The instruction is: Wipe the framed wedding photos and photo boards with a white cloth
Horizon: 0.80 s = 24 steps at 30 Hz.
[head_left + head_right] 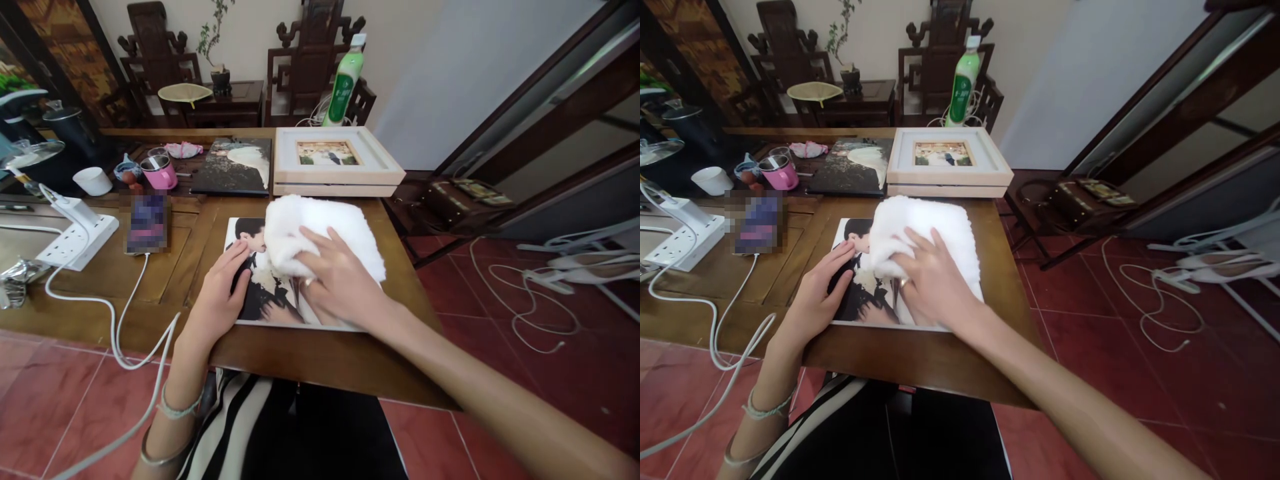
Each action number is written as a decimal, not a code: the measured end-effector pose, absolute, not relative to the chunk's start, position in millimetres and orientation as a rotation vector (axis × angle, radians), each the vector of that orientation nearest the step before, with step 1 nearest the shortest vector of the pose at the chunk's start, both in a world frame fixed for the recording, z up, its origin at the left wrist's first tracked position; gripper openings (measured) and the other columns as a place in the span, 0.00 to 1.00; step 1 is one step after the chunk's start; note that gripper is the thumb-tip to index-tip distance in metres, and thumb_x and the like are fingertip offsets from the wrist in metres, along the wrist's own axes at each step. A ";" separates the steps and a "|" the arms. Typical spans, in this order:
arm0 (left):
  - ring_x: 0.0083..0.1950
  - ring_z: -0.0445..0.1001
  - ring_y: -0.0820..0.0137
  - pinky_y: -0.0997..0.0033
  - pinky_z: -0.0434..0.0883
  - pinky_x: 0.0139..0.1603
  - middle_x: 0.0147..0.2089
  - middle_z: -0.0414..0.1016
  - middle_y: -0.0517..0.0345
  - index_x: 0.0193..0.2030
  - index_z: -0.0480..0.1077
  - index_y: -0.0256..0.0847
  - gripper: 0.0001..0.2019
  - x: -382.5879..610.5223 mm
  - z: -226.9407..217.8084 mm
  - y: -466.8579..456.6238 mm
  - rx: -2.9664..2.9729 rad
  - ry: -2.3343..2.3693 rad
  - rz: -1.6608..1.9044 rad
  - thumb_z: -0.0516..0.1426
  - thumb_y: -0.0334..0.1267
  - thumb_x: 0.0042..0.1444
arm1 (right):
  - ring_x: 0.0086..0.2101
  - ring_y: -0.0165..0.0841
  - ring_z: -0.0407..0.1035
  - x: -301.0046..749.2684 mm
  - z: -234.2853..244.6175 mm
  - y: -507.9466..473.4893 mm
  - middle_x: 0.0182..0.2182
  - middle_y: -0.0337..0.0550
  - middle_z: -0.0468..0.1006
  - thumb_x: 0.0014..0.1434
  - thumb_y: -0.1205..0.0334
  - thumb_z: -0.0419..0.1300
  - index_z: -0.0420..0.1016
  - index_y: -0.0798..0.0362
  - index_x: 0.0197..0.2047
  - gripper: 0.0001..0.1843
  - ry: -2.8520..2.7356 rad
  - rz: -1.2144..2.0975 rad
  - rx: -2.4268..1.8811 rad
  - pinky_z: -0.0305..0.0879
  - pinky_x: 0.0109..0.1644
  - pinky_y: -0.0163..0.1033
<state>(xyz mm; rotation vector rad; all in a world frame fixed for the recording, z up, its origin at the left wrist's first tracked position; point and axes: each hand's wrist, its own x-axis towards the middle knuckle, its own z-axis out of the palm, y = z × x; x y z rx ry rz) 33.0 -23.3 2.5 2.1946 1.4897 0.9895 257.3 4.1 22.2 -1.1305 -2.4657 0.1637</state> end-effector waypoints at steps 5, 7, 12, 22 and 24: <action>0.69 0.61 0.61 0.51 0.58 0.70 0.67 0.65 0.44 0.62 0.66 0.36 0.20 34.2 3.3 -22.9 2.178 1.499 0.981 0.49 0.35 0.65 | 0.67 0.49 0.48 266.5 20.1 -76.3 0.63 0.53 0.66 0.42 0.77 0.50 0.76 0.55 0.37 0.21 -2.498 0.223 -0.934 0.43 0.67 0.67; 0.69 0.61 0.61 0.50 0.58 0.70 0.67 0.65 0.44 0.62 0.66 0.37 0.20 34.8 3.8 -23.1 2.172 1.500 0.983 0.49 0.35 0.65 | 0.67 0.48 0.47 271.0 21.1 -95.7 0.64 0.51 0.66 0.40 0.78 0.50 0.75 0.54 0.34 0.20 -2.508 0.239 -0.884 0.42 0.68 0.66; 0.70 0.61 0.61 0.50 0.58 0.70 0.67 0.65 0.46 0.63 0.66 0.39 0.20 36.6 4.0 -23.4 2.176 1.490 0.992 0.49 0.34 0.65 | 0.67 0.45 0.47 279.3 25.6 -81.9 0.65 0.47 0.64 0.40 0.78 0.51 0.77 0.53 0.40 0.25 -2.607 0.292 -0.836 0.44 0.69 0.64; 0.69 0.61 0.61 0.53 0.58 0.70 0.67 0.65 0.43 0.62 0.67 0.34 0.20 37.1 4.2 -23.4 2.179 1.504 0.988 0.49 0.35 0.65 | 0.65 0.49 0.53 255.0 27.4 50.6 0.58 0.58 0.72 0.49 0.77 0.53 0.74 0.57 0.52 0.26 -2.582 0.190 -1.108 0.47 0.66 0.65; 0.69 0.61 0.61 0.53 0.59 0.70 0.67 0.65 0.43 0.62 0.67 0.34 0.20 36.2 3.6 -23.2 2.180 1.500 0.990 0.49 0.35 0.66 | 0.65 0.50 0.53 250.1 27.6 55.4 0.58 0.58 0.72 0.49 0.77 0.52 0.74 0.57 0.52 0.26 -2.566 0.182 -1.139 0.47 0.66 0.65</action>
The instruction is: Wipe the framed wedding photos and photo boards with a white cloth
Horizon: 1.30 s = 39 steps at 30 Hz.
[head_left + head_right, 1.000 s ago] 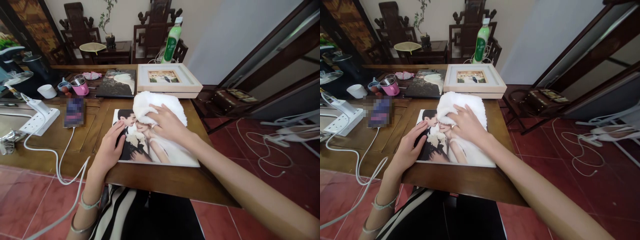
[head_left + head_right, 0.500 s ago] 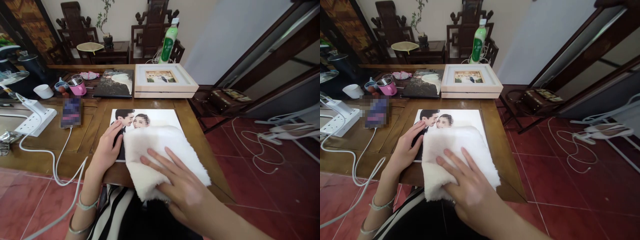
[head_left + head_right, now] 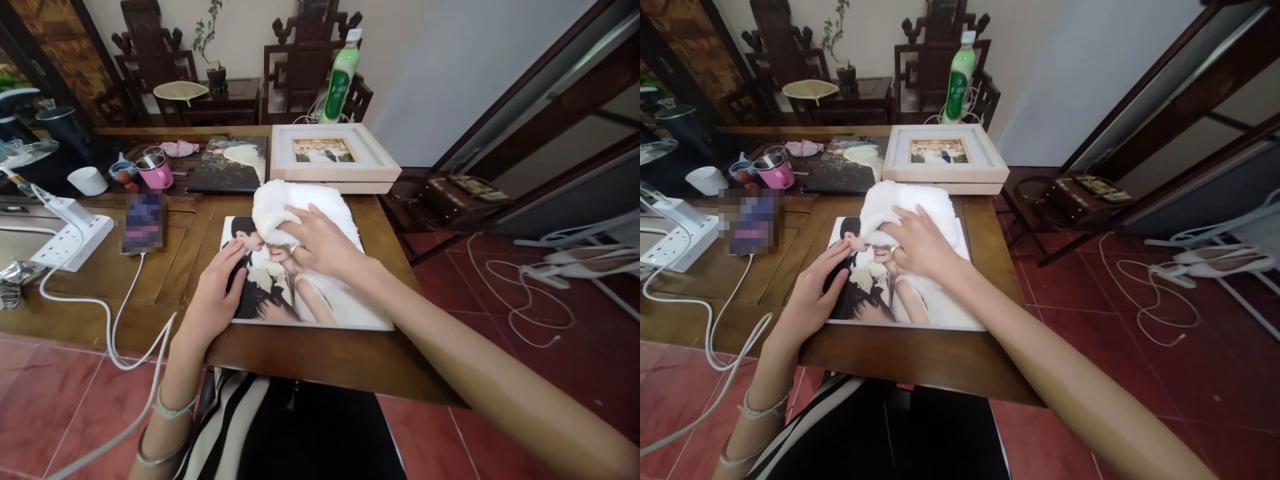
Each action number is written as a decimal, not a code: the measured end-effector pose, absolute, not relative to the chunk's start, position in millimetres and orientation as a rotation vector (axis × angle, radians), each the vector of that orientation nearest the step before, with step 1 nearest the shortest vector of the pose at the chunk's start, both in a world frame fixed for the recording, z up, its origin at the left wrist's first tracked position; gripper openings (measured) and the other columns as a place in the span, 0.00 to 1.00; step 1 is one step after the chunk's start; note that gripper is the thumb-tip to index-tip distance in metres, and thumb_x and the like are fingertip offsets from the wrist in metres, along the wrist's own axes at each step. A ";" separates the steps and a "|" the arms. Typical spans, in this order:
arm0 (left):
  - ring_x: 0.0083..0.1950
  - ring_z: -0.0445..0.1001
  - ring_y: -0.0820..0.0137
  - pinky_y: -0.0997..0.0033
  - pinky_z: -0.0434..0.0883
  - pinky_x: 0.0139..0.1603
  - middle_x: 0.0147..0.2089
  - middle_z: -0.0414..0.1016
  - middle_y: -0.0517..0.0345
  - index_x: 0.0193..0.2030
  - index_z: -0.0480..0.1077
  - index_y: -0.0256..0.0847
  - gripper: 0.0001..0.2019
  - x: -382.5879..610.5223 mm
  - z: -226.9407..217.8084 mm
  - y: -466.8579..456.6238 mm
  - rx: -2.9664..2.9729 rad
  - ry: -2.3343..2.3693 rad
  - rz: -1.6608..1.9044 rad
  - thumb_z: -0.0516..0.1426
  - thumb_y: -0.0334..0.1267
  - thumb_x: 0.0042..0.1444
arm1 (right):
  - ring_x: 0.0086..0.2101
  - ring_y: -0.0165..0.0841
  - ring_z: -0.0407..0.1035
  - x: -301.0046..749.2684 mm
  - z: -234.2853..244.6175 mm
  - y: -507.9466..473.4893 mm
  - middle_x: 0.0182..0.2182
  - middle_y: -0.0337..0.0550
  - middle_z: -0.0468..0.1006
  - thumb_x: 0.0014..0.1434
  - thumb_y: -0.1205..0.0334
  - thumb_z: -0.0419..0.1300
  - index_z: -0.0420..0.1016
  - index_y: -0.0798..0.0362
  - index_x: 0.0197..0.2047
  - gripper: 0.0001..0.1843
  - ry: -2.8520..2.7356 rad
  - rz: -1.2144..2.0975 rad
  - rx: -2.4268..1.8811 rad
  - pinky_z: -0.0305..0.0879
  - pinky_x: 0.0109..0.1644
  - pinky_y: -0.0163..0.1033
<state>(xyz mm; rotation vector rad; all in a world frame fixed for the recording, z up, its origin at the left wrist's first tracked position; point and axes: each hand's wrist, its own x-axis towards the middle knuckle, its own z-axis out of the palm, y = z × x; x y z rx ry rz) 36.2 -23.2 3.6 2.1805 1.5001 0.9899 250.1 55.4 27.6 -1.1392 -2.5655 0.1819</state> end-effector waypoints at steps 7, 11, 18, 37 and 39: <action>0.70 0.60 0.61 0.51 0.58 0.71 0.68 0.64 0.44 0.63 0.65 0.36 0.21 34.5 2.6 -22.2 2.186 1.473 0.987 0.49 0.34 0.65 | 0.67 0.51 0.48 254.5 25.1 -19.5 0.63 0.55 0.66 0.45 0.78 0.52 0.76 0.56 0.46 0.25 -2.590 0.236 -1.010 0.42 0.67 0.67; 0.70 0.60 0.60 0.49 0.57 0.71 0.68 0.64 0.47 0.64 0.65 0.39 0.21 33.8 2.5 -22.3 2.180 1.474 0.973 0.49 0.34 0.65 | 0.67 0.51 0.47 261.2 25.4 -73.3 0.65 0.51 0.64 0.41 0.77 0.52 0.77 0.54 0.38 0.22 -2.602 0.244 -0.899 0.41 0.68 0.67; 0.70 0.60 0.60 0.50 0.58 0.71 0.68 0.64 0.46 0.63 0.66 0.39 0.21 34.5 2.9 -22.3 2.183 1.484 0.965 0.48 0.34 0.65 | 0.67 0.50 0.48 263.3 39.1 -70.3 0.65 0.50 0.63 0.41 0.78 0.52 0.78 0.54 0.44 0.27 -2.687 0.399 -0.907 0.44 0.68 0.67; 0.70 0.60 0.61 0.54 0.57 0.71 0.68 0.64 0.45 0.63 0.66 0.36 0.21 36.9 3.9 -22.6 2.148 1.475 1.003 0.49 0.34 0.65 | 0.66 0.49 0.50 245.7 26.6 0.8 0.59 0.60 0.71 0.49 0.76 0.51 0.75 0.60 0.50 0.25 -2.537 0.258 -1.064 0.42 0.68 0.65; 0.70 0.60 0.61 0.54 0.56 0.72 0.68 0.63 0.45 0.63 0.66 0.36 0.21 36.7 4.2 -22.6 2.149 1.467 1.006 0.49 0.34 0.65 | 0.67 0.49 0.48 253.5 28.5 -26.2 0.62 0.58 0.68 0.46 0.77 0.51 0.77 0.59 0.47 0.25 -2.549 0.316 -1.016 0.41 0.68 0.66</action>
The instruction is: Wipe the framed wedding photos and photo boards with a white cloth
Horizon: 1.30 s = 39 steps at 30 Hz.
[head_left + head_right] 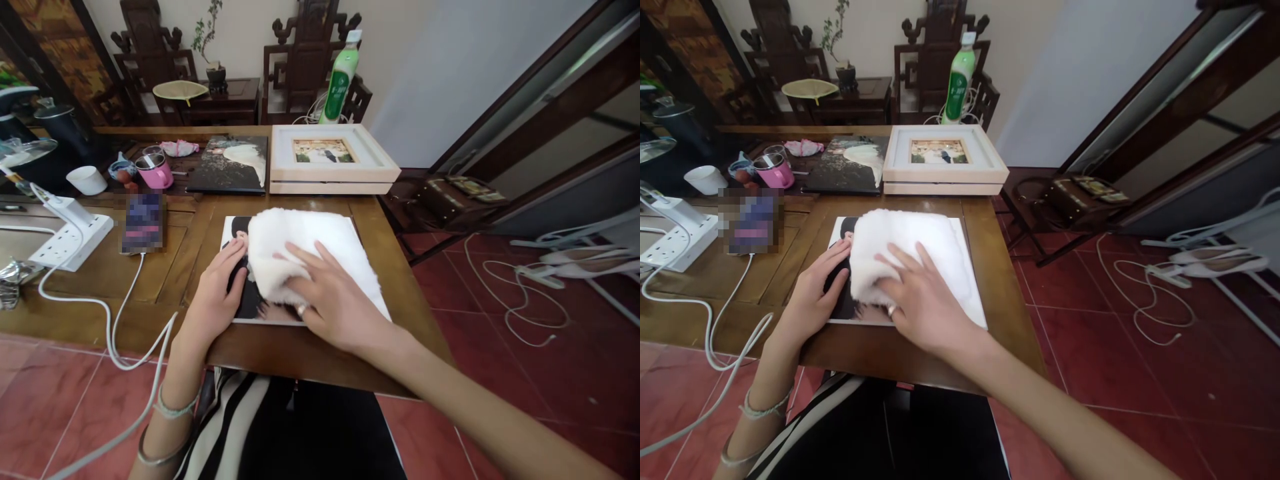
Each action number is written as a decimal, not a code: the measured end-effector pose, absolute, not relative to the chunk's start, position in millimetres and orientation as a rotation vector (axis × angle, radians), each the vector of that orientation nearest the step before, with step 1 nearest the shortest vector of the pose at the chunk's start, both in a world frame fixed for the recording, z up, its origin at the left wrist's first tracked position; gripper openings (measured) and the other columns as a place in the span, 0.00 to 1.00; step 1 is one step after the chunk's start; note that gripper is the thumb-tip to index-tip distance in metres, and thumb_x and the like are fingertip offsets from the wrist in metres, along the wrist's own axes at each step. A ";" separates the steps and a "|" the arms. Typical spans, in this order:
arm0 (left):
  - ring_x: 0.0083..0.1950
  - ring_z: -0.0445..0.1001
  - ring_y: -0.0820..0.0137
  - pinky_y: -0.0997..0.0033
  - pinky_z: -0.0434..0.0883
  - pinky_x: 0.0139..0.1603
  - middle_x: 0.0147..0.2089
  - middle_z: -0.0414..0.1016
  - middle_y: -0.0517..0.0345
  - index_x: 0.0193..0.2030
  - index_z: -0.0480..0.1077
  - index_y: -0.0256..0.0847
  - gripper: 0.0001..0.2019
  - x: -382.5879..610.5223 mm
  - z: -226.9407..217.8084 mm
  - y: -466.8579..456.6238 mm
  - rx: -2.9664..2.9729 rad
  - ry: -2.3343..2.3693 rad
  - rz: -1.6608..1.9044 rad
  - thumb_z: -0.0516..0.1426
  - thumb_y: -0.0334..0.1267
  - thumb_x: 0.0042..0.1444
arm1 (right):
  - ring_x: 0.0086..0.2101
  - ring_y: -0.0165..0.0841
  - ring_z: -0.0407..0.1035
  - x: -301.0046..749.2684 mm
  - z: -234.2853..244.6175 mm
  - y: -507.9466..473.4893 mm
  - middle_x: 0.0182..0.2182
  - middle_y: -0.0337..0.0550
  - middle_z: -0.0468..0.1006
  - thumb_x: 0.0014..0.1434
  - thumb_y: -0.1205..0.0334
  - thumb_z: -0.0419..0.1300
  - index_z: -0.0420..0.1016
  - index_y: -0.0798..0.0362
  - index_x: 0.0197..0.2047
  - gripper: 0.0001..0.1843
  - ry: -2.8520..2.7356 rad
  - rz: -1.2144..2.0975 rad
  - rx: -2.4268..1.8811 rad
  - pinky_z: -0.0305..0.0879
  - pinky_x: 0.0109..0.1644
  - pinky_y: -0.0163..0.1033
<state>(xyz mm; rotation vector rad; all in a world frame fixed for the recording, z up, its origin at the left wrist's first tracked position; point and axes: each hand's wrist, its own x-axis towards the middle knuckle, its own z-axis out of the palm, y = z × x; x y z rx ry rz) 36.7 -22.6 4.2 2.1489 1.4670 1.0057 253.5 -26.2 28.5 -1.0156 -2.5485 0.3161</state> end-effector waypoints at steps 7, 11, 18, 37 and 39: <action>0.70 0.61 0.61 0.53 0.57 0.71 0.68 0.64 0.43 0.62 0.66 0.34 0.21 35.4 3.2 -22.9 2.162 1.486 0.988 0.49 0.34 0.65 | 0.67 0.43 0.47 280.7 43.7 -78.2 0.64 0.46 0.65 0.40 0.78 0.49 0.77 0.55 0.46 0.30 -2.675 0.474 -0.830 0.42 0.70 0.62; 0.69 0.61 0.60 0.52 0.58 0.71 0.67 0.65 0.43 0.62 0.67 0.34 0.20 35.7 2.7 -22.6 2.176 1.496 0.986 0.49 0.35 0.65 | 0.66 0.39 0.53 293.6 39.3 -60.7 0.63 0.48 0.67 0.41 0.79 0.48 0.77 0.53 0.41 0.27 -2.629 0.403 -0.860 0.47 0.70 0.58; 0.69 0.62 0.61 0.54 0.59 0.71 0.66 0.66 0.42 0.61 0.68 0.32 0.20 36.4 2.1 -23.8 2.173 1.522 0.998 0.49 0.35 0.65 | 0.63 0.47 0.58 289.0 19.1 6.8 0.53 0.56 0.77 0.49 0.76 0.51 0.77 0.55 0.45 0.21 -2.452 0.145 -1.109 0.52 0.66 0.63; 0.70 0.60 0.60 0.52 0.58 0.71 0.68 0.64 0.46 0.63 0.66 0.37 0.21 35.7 4.0 -22.0 2.176 1.471 0.984 0.48 0.33 0.64 | 0.67 0.45 0.49 273.5 33.2 -52.2 0.64 0.48 0.65 0.43 0.78 0.51 0.77 0.55 0.47 0.28 -2.671 0.326 -0.806 0.45 0.69 0.64; 0.70 0.61 0.60 0.52 0.58 0.71 0.67 0.65 0.44 0.62 0.66 0.35 0.21 36.0 3.4 -22.5 2.168 1.487 0.993 0.49 0.34 0.65 | 0.66 0.43 0.50 282.2 32.7 -49.7 0.64 0.46 0.65 0.42 0.79 0.50 0.76 0.55 0.48 0.30 -2.665 0.310 -0.804 0.45 0.70 0.61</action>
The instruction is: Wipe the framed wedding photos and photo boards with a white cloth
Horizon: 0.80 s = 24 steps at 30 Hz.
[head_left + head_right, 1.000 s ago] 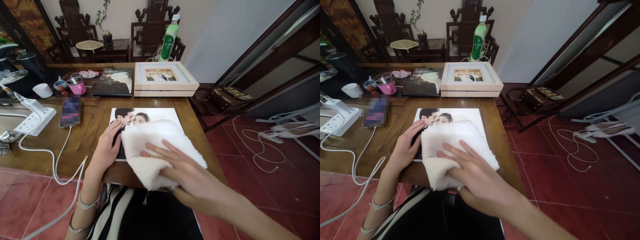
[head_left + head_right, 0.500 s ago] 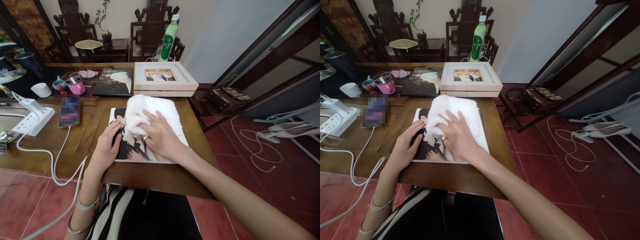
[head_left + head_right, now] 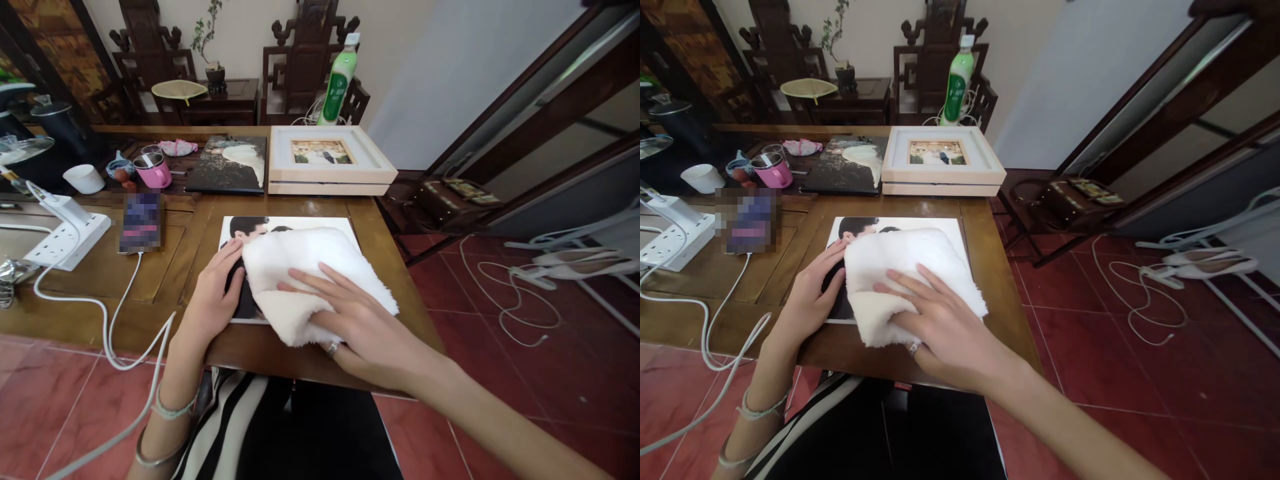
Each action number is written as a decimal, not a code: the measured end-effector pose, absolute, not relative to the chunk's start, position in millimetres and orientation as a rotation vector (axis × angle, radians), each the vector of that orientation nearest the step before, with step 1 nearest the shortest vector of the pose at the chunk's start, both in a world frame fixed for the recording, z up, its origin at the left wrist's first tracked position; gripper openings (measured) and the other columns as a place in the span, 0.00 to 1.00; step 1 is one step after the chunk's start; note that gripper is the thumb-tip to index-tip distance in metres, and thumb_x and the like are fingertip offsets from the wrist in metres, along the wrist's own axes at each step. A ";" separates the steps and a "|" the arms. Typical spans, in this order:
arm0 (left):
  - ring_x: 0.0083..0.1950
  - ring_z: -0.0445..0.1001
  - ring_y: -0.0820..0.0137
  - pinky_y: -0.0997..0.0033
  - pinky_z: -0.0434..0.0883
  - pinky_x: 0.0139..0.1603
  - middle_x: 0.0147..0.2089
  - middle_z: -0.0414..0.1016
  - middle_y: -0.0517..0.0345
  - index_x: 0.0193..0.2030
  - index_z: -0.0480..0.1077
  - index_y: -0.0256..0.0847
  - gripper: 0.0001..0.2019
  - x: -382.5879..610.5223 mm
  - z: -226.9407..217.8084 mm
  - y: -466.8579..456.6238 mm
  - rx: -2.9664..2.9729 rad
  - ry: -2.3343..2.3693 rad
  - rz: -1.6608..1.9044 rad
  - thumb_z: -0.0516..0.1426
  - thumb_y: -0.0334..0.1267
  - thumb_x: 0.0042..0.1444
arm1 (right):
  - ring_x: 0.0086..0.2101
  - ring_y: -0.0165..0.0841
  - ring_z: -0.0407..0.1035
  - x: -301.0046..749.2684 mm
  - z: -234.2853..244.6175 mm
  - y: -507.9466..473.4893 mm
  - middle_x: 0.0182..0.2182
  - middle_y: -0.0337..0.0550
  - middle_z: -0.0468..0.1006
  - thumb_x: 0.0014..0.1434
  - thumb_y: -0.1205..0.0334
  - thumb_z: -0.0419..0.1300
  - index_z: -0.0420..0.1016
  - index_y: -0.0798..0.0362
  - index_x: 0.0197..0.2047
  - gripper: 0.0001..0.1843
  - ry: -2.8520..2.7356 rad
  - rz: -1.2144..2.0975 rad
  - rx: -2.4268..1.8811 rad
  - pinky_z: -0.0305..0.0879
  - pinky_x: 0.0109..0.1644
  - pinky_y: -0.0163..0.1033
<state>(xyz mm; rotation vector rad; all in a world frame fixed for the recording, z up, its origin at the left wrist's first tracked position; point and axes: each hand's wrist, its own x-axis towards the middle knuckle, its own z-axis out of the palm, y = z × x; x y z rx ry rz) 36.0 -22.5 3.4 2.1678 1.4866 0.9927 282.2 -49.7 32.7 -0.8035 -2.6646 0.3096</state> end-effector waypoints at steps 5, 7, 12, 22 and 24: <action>0.69 0.62 0.59 0.50 0.59 0.70 0.66 0.65 0.42 0.61 0.67 0.34 0.20 36.2 2.1 -23.4 2.175 1.503 1.010 0.50 0.35 0.65 | 0.64 0.43 0.56 288.4 24.6 -25.5 0.61 0.53 0.69 0.48 0.76 0.51 0.78 0.54 0.44 0.23 -2.567 0.217 -0.872 0.50 0.68 0.61; 0.69 0.62 0.59 0.51 0.59 0.70 0.66 0.66 0.42 0.61 0.67 0.34 0.19 36.4 1.9 -23.5 2.177 1.514 1.009 0.50 0.35 0.65 | 0.63 0.44 0.58 284.8 21.6 -11.5 0.58 0.56 0.72 0.50 0.74 0.52 0.78 0.55 0.44 0.20 -2.537 0.196 -0.932 0.52 0.67 0.61; 0.69 0.63 0.61 0.54 0.59 0.70 0.66 0.66 0.41 0.61 0.67 0.31 0.20 37.1 1.1 -23.6 2.183 1.512 1.019 0.50 0.35 0.65 | 0.64 0.44 0.56 267.4 18.4 13.4 0.55 0.55 0.76 0.52 0.73 0.52 0.75 0.55 0.50 0.23 -2.494 0.194 -1.033 0.49 0.68 0.60; 0.70 0.61 0.62 0.51 0.58 0.71 0.67 0.65 0.46 0.62 0.67 0.38 0.20 37.6 4.5 -22.7 2.173 1.477 1.002 0.49 0.34 0.64 | 0.67 0.48 0.49 256.5 24.6 -23.3 0.64 0.51 0.66 0.46 0.76 0.51 0.76 0.56 0.47 0.26 -2.553 0.256 -0.959 0.43 0.69 0.64; 0.70 0.60 0.62 0.51 0.57 0.71 0.68 0.64 0.47 0.62 0.67 0.39 0.20 38.2 6.1 -22.2 2.177 1.467 0.990 0.49 0.33 0.64 | 0.67 0.47 0.48 258.6 26.9 -34.6 0.65 0.49 0.65 0.46 0.76 0.51 0.76 0.55 0.47 0.26 -2.579 0.282 -0.926 0.42 0.69 0.64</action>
